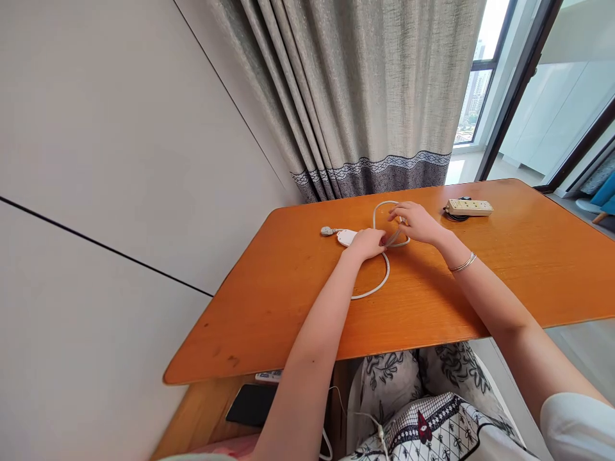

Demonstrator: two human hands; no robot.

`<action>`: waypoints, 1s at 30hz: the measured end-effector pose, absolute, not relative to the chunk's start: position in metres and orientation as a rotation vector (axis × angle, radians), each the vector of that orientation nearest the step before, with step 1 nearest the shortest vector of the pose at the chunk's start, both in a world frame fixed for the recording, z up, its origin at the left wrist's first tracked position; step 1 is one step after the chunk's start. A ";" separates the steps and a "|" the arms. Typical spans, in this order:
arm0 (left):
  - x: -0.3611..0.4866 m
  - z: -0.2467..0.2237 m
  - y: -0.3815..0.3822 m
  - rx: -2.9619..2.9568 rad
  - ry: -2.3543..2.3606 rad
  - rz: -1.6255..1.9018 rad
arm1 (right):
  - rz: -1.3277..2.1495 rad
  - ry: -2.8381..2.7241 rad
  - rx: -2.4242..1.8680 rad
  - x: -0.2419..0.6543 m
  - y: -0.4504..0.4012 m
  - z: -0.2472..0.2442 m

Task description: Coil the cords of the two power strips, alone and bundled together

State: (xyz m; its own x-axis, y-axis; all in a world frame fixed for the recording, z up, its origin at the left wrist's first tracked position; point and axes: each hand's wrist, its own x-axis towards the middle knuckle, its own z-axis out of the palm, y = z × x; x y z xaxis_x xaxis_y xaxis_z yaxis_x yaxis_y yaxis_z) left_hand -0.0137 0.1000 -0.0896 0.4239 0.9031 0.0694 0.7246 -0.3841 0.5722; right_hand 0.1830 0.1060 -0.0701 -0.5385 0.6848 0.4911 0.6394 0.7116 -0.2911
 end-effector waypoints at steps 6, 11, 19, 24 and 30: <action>-0.016 -0.066 0.095 2.255 1.338 0.708 | 0.189 -2.313 -0.960 0.198 0.108 -0.068; -0.023 -0.034 0.081 1.792 1.058 1.049 | 0.205 -2.080 -0.858 0.192 0.098 -0.058; -0.019 0.011 0.029 1.333 0.601 1.545 | 0.518 -1.925 -0.996 0.189 0.090 -0.049; -0.026 0.028 0.016 1.118 0.535 1.882 | 0.640 -2.223 -1.132 0.192 0.076 -0.032; -0.056 0.045 0.012 1.034 0.466 2.109 | 0.743 -1.933 -1.119 0.204 0.091 -0.038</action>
State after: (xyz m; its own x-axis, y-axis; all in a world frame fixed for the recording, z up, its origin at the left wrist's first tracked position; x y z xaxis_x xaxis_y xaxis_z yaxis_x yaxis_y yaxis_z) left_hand -0.0563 0.0119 0.0452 -0.4104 0.7440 0.5272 -0.4524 -0.6681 0.5908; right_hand 0.2043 0.0909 -0.0380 -0.3199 0.8895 0.3264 0.4418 0.4448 -0.7791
